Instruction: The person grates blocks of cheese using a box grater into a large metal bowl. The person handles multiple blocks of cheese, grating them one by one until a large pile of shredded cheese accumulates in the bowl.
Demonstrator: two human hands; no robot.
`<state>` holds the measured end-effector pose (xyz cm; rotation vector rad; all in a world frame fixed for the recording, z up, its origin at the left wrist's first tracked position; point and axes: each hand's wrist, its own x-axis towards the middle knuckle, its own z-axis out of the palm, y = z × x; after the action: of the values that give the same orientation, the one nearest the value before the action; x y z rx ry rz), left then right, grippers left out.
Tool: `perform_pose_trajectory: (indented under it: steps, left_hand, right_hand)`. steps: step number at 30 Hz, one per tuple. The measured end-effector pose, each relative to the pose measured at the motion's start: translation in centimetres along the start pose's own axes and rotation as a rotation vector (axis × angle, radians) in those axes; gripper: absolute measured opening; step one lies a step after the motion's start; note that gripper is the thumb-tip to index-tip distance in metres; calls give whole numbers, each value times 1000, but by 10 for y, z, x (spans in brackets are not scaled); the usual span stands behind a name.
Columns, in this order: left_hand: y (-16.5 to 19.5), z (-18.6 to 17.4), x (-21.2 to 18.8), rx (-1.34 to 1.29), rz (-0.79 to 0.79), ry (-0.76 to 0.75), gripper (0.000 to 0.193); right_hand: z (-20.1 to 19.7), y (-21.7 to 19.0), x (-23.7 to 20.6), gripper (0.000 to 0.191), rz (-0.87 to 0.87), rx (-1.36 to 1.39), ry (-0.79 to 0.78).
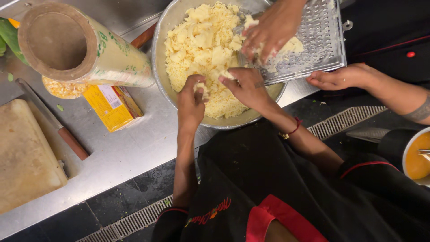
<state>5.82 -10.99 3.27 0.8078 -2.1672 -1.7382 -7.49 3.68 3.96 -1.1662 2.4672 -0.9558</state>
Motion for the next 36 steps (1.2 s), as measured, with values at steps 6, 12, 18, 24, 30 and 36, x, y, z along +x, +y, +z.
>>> perform_pose_trajectory:
  steps: [6,12,18,24,30,36]
  left_hand:
    - [-1,3,5,-35,-34,210,7]
    - [-10,-4,9,123,-80,198,32]
    - [-11,-3,-2,85,198,91,40]
    - [-13,6,-6,156,166,169,30]
    - [-2,30,-3,298,75,194,20]
    - [-18,38,70,671,501,234,51]
  right_hand:
    - [9,-9,-6,24,-159,163,73]
    - [10,-27,-8,29,102,303,-72]
    - [6,-8,-6,12,-143,141,53]
    - [20,5,-10,30,-148,292,96]
    - [4,15,-28,45,-382,69,139]
    - [0,47,-61,37,-186,107,-15]
